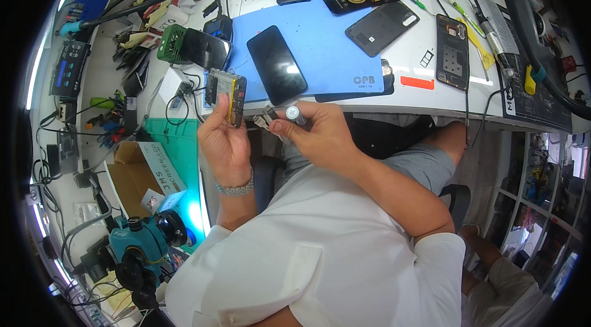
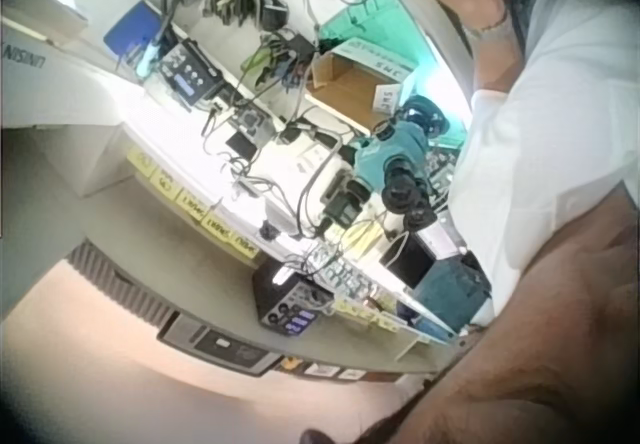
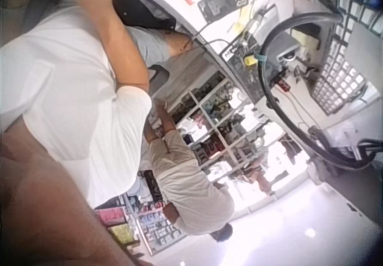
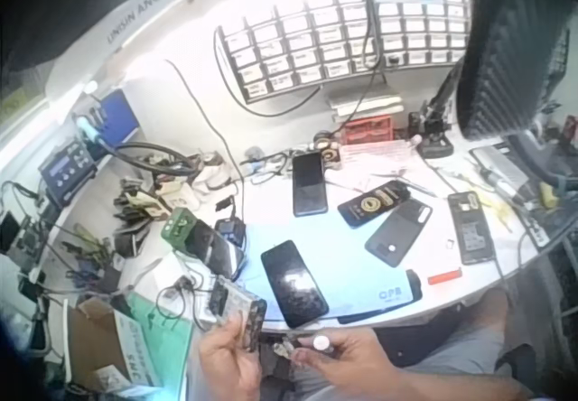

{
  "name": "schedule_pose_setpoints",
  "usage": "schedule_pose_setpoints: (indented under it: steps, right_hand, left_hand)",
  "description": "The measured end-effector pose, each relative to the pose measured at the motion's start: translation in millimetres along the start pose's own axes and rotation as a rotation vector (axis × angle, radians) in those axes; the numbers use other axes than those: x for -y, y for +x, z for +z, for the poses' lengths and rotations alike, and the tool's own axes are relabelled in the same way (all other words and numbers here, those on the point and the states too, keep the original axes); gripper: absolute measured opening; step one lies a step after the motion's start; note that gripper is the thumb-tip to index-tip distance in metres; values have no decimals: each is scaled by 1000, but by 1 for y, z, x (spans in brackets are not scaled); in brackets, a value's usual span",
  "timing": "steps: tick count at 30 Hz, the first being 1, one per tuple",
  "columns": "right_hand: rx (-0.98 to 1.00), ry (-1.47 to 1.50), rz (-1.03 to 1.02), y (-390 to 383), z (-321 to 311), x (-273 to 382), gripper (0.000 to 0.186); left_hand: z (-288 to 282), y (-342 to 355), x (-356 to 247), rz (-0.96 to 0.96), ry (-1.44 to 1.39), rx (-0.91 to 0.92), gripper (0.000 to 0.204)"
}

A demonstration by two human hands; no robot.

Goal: The person disassembles and reassembles smartphones at a workbench. They remove back covers, disconnect internal components, and use a screwdriver to secure parts. The person handles multiple phones and tools throughout the clip.

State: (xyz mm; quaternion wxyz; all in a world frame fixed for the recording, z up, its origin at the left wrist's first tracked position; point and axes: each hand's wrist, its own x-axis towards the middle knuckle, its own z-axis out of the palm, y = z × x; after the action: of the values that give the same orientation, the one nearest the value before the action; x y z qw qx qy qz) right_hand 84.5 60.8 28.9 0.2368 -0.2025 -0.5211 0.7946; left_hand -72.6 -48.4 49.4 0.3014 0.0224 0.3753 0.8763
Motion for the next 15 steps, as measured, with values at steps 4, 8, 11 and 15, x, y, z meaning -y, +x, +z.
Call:
schedule_pose_setpoints:
  steps: [4, 8, 11, 15]
  right_hand:
    - [46, -151, -24, -2, -1, 5, 17]
    - [51, -142, -50, -3, 1, 8, 17]
    - [65, -173, -53, -4, 0, 8, 18]
    - [71, -183, -31, -4, -2, 7, 22]
  left_hand:
    - [1, -1, 6, 35, 64, 42, 27]
    - [1, -1, 12, 116, 158, 82, 32]
    - [3, -2, 17, 179, 206, 102, 37]
    - [8, -7, 19, 210, 216, 150, 46]
